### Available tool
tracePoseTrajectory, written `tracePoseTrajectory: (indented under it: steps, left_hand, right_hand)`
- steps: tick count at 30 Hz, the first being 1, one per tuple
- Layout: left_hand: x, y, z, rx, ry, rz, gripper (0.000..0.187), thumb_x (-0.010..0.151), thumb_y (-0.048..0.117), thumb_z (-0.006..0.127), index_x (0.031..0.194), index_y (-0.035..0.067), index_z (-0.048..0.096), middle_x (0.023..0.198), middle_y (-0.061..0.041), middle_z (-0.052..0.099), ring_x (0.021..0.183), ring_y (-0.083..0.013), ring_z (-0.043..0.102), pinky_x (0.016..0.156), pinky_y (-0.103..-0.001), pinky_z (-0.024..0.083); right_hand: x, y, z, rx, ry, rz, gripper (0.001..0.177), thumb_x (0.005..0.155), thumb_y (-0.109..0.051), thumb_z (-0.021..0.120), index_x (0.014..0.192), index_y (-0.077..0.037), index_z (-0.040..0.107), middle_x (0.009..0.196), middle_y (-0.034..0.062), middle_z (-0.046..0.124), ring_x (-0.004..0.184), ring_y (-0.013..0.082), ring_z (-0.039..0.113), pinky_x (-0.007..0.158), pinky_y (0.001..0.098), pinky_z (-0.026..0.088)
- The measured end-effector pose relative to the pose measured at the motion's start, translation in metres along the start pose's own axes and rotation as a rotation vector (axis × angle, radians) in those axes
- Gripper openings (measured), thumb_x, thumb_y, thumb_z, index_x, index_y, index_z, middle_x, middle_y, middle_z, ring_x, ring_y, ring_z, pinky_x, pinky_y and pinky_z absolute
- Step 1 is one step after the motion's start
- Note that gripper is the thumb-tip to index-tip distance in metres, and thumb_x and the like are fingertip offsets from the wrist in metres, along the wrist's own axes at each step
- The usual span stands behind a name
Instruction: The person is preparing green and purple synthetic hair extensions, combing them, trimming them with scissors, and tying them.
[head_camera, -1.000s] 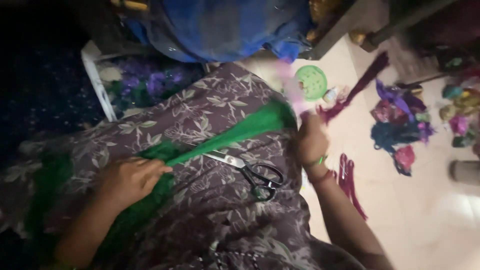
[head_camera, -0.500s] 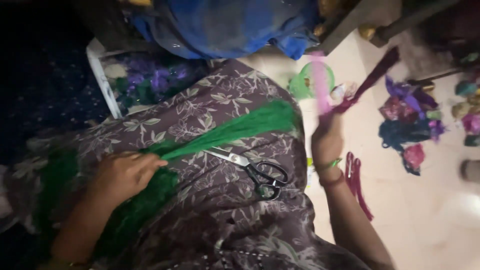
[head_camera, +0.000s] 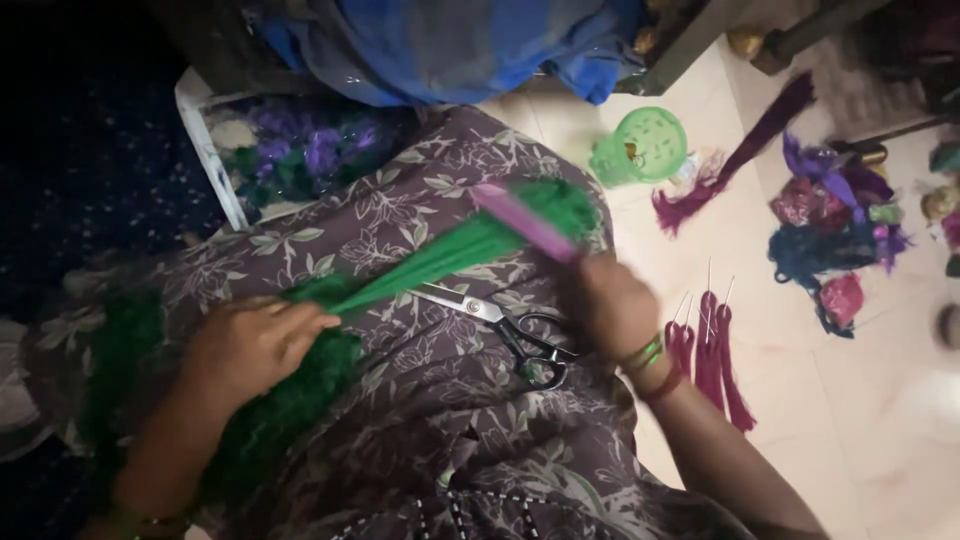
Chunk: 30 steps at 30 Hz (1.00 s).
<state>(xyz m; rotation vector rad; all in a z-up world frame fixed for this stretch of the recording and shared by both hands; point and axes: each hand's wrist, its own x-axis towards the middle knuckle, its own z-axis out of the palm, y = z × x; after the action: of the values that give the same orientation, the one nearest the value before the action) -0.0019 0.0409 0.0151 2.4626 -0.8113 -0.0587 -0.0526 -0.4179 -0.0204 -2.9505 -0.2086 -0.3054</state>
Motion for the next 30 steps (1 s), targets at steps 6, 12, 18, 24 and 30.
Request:
tracePoseTrajectory:
  steps: [6, 12, 18, 24, 30]
  left_hand:
    - [-0.009, -0.006, -0.005, 0.026, 0.014, 0.019, 0.011, 0.087, 0.022, 0.072, 0.096, 0.018, 0.076, 0.075, -0.008, 0.071, 0.067, -0.0286, 0.069, 0.062, -0.042, 0.056]
    - [-0.010, -0.002, -0.003, 0.077, -0.050, -0.003, 0.016, 0.089, 0.030, 0.074, 0.086, 0.014, 0.071, 0.069, -0.007, 0.068, 0.069, -0.0272, 0.070, 0.063, -0.042, 0.056]
    - [-0.013, 0.012, -0.001, 0.107, 0.031, 0.073, 0.017, 0.086, 0.032, 0.074, 0.087, 0.015, 0.072, 0.068, -0.007, 0.067, 0.065, -0.0288, 0.068, 0.062, -0.043, 0.056]
    - [-0.013, 0.003, 0.005, 0.067, -0.008, 0.065, 0.011, 0.088, 0.028, 0.073, 0.088, 0.017, 0.074, 0.068, -0.006, 0.068, 0.062, -0.0254, 0.068, 0.058, -0.040, 0.055]
    - [-0.016, 0.001, -0.006, 0.105, 0.022, 0.100, 0.020, 0.089, 0.031, 0.075, 0.083, 0.013, 0.068, 0.071, -0.007, 0.068, 0.070, -0.0270, 0.070, 0.065, -0.041, 0.056]
  right_hand:
    - [0.012, 0.053, -0.013, 0.142, 0.222, 0.610, 0.016, 0.116, -0.019, 0.057, 0.124, -0.007, 0.060, 0.109, 0.0171, 0.070, 0.097, 0.0395, 0.068, 0.078, 0.0501, 0.053]
    - [-0.012, -0.023, 0.001, 0.027, 0.027, -0.035, 0.025, 0.094, -0.011, 0.060, 0.118, -0.015, 0.061, 0.101, 0.0126, 0.066, 0.087, 0.0370, 0.068, 0.072, 0.0480, 0.056]
    - [0.014, 0.017, -0.016, 0.012, 0.024, 0.308, 0.023, 0.102, -0.024, 0.062, 0.122, -0.013, 0.063, 0.100, 0.0180, 0.069, 0.081, 0.0461, 0.066, 0.064, 0.0549, 0.051]
    - [0.021, 0.042, -0.004, 0.141, 0.137, 0.782, 0.018, 0.116, -0.027, 0.057, 0.119, -0.010, 0.064, 0.096, 0.0221, 0.069, 0.090, 0.0448, 0.066, 0.072, 0.0542, 0.051]
    - [-0.002, -0.055, -0.016, 0.027, 0.009, -0.127, 0.011, 0.092, -0.015, 0.060, 0.103, -0.014, 0.059, 0.093, 0.0118, 0.062, 0.078, 0.0376, 0.066, 0.066, 0.0500, 0.054]
